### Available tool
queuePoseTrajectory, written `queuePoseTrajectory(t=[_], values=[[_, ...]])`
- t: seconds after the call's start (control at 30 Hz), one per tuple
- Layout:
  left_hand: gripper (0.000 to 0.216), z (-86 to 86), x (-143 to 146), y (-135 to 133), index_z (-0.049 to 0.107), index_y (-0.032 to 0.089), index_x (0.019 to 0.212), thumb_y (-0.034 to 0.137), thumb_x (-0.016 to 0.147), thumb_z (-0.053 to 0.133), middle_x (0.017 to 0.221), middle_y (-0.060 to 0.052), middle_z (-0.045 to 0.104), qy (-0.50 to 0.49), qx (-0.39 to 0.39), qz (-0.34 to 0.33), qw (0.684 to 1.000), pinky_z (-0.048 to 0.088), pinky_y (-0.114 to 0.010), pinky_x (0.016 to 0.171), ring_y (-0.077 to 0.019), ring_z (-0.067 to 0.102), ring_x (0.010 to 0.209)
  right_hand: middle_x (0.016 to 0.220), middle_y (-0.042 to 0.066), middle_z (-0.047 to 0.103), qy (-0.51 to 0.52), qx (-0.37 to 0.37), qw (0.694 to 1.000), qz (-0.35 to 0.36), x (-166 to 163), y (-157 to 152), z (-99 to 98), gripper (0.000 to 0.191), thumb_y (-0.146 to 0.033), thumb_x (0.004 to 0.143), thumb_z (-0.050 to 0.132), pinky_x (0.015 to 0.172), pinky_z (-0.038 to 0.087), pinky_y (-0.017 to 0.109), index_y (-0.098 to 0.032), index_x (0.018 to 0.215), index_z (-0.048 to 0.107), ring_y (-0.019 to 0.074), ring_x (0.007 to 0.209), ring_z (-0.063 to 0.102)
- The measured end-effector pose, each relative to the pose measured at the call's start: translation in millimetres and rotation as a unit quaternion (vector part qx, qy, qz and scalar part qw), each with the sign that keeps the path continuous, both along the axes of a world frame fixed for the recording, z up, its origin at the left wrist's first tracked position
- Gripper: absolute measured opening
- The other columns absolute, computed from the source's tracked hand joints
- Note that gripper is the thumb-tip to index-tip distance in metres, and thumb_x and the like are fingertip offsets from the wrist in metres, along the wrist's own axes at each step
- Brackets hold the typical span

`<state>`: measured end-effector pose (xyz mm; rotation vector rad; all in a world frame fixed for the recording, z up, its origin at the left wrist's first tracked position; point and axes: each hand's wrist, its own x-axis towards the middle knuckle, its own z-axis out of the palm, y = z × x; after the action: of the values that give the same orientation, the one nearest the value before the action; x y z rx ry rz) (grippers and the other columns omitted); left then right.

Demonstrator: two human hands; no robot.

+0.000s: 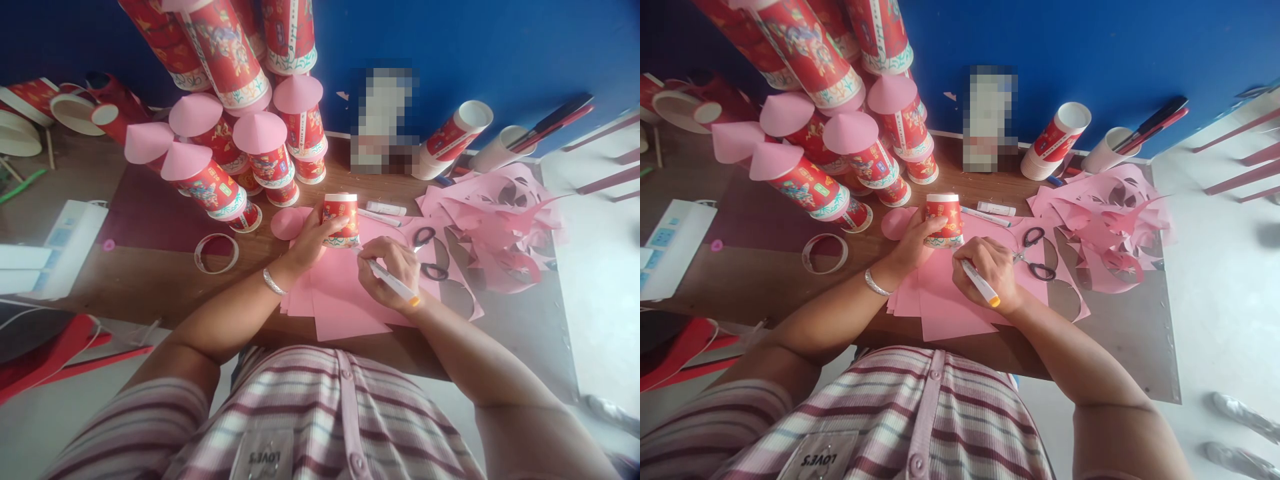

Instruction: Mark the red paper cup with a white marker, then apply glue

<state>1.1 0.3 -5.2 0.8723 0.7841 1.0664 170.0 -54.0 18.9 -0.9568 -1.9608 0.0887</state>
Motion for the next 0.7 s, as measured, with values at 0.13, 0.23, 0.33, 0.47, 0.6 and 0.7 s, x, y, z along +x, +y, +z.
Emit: queuePoseTrajectory(t=[0.13,0.23,0.33,0.47,0.6,0.7], values=[[0.020,1.9,0.5,-0.4,0.059,0.022,0.099,0.032,0.088,0.072,0.087,-0.001,0.065,-0.013,0.001,0.002,1.000,0.054,-0.036,0.077,-0.0183,0.066,0.081,0.070,-0.004,0.063,0.000,0.000,1.000,0.002,0.3,0.1,0.6,0.021,-0.006,0.085,0.058,0.058,0.049,0.028,-0.026,0.092,0.053,0.0148,0.058,0.061],[0.018,3.8,0.8,-1.1,0.059,0.022,0.097,0.031,0.089,0.072,0.084,0.000,0.062,-0.020,0.005,0.000,1.000,0.053,-0.032,0.073,-0.0155,0.062,0.076,0.070,-0.004,0.063,-0.001,0.002,1.000,0.002,0.5,-0.1,0.4,0.023,-0.005,0.084,0.058,0.058,0.049,0.028,-0.026,0.093,0.054,0.0152,0.058,0.061],[0.017,4.2,0.7,-1.5,0.059,0.021,0.095,0.031,0.090,0.072,0.082,0.001,0.061,-0.013,0.011,0.005,1.000,0.052,-0.031,0.073,-0.0147,0.061,0.076,0.071,-0.004,0.064,0.001,0.003,1.000,0.003,0.6,-0.1,-0.8,0.024,-0.005,0.083,0.058,0.058,0.049,0.029,-0.026,0.094,0.055,0.0156,0.059,0.062],[0.020,2.3,0.4,-1.0,0.060,0.022,0.097,0.035,0.089,0.072,0.085,-0.001,0.064,0.002,0.010,0.005,1.000,0.053,-0.035,0.077,-0.0174,0.065,0.079,0.070,-0.004,0.064,0.001,0.016,1.000,0.003,0.5,0.6,-2.2,0.024,-0.005,0.082,0.058,0.057,0.050,0.029,-0.026,0.094,0.055,0.0159,0.059,0.063],[0.020,-0.4,-0.1,-0.4,0.060,0.022,0.100,0.034,0.090,0.072,0.089,-0.002,0.068,0.003,0.015,0.003,1.000,0.054,-0.036,0.079,-0.0190,0.067,0.083,0.070,-0.004,0.064,-0.003,0.022,1.000,-0.001,0.1,1.2,-2.4,0.023,-0.005,0.084,0.058,0.057,0.051,0.029,-0.026,0.093,0.053,0.0153,0.058,0.062],[0.019,-2.5,-0.9,-0.5,0.061,0.022,0.102,0.034,0.091,0.071,0.092,-0.003,0.070,0.011,0.019,0.003,1.000,0.055,-0.037,0.081,-0.0206,0.070,0.087,0.070,-0.004,0.064,0.000,0.023,1.000,-0.002,0.0,1.4,-2.4,0.023,-0.005,0.085,0.058,0.057,0.050,0.028,-0.026,0.094,0.053,0.0149,0.058,0.062]])
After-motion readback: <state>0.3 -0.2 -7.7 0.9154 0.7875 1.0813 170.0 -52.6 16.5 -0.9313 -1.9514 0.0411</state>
